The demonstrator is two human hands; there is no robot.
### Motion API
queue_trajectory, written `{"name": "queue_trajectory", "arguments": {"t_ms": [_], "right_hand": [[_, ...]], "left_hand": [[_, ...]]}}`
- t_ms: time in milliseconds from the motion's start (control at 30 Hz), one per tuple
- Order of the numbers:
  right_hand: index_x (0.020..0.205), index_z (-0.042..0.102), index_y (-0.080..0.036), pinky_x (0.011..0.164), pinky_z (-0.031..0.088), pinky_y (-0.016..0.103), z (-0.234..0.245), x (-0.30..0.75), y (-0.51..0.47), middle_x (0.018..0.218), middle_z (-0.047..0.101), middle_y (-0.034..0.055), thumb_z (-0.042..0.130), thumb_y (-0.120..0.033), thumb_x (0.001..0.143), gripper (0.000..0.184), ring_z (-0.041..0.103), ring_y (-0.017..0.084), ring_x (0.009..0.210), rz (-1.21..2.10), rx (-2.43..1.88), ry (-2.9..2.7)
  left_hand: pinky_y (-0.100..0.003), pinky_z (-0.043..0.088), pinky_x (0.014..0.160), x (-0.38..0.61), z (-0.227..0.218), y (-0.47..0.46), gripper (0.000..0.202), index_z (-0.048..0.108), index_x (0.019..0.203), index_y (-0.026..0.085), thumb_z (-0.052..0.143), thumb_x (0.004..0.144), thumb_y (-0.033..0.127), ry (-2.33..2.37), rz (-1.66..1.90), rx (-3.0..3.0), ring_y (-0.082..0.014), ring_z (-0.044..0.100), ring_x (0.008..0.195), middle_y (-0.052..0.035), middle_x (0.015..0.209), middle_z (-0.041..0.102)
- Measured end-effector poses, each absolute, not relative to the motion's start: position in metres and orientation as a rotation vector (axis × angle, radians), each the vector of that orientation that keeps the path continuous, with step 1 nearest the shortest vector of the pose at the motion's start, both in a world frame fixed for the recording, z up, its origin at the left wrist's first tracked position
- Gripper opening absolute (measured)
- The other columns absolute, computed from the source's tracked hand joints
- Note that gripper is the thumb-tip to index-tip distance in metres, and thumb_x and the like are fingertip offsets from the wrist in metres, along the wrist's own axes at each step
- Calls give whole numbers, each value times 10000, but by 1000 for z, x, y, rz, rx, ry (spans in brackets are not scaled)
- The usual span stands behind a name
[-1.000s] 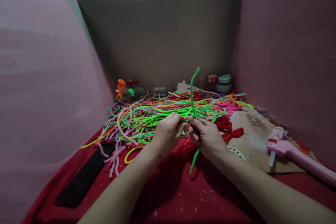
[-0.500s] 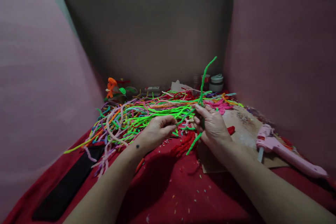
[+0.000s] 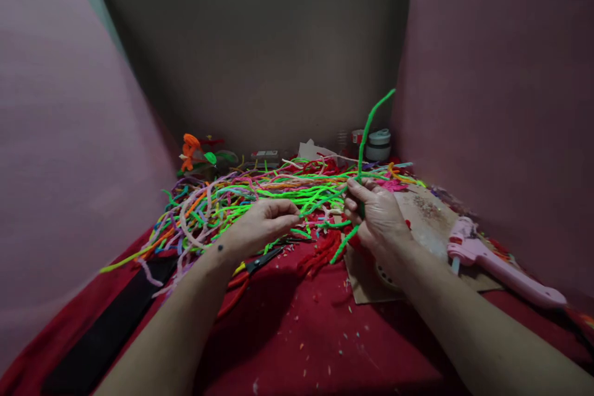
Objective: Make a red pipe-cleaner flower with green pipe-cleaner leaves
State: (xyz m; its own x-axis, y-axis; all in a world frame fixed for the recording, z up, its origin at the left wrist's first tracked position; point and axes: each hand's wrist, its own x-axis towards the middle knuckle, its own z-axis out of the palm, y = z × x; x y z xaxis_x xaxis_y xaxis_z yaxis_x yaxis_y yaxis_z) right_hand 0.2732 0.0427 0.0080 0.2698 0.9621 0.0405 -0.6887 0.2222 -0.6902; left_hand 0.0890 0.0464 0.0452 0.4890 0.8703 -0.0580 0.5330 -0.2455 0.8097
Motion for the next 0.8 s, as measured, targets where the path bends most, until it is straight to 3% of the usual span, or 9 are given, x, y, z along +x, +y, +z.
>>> {"name": "queue_trajectory", "arguments": {"t_ms": [300,500,800], "right_hand": [[644,420,-178,305,256,114,8,270,45,473,453,-97,617,-113,681,211,383,25,342,1143,-746,-462],[651,386,-191,302,263,115,11,277,48,500,509,-75,555,-54,725,230,405,37,335,1174,-696,-404],[639,434,-159,307,232,98,19,291,50,510,550,-11,465,-24,793,207,351,20,340,1295,-593,-386]], "left_hand": [[-197,152,403,70,47,57,257,455,651,165,519,771,383,1032,473,1737,-52,186,438,78,509,251],[-175,236,452,75,48,56,205,557,703,146,601,714,345,1167,685,1937,-60,334,524,38,596,409],[-203,86,372,77,31,65,207,513,702,175,589,733,365,1045,525,1507,-45,135,389,92,456,221]]}}
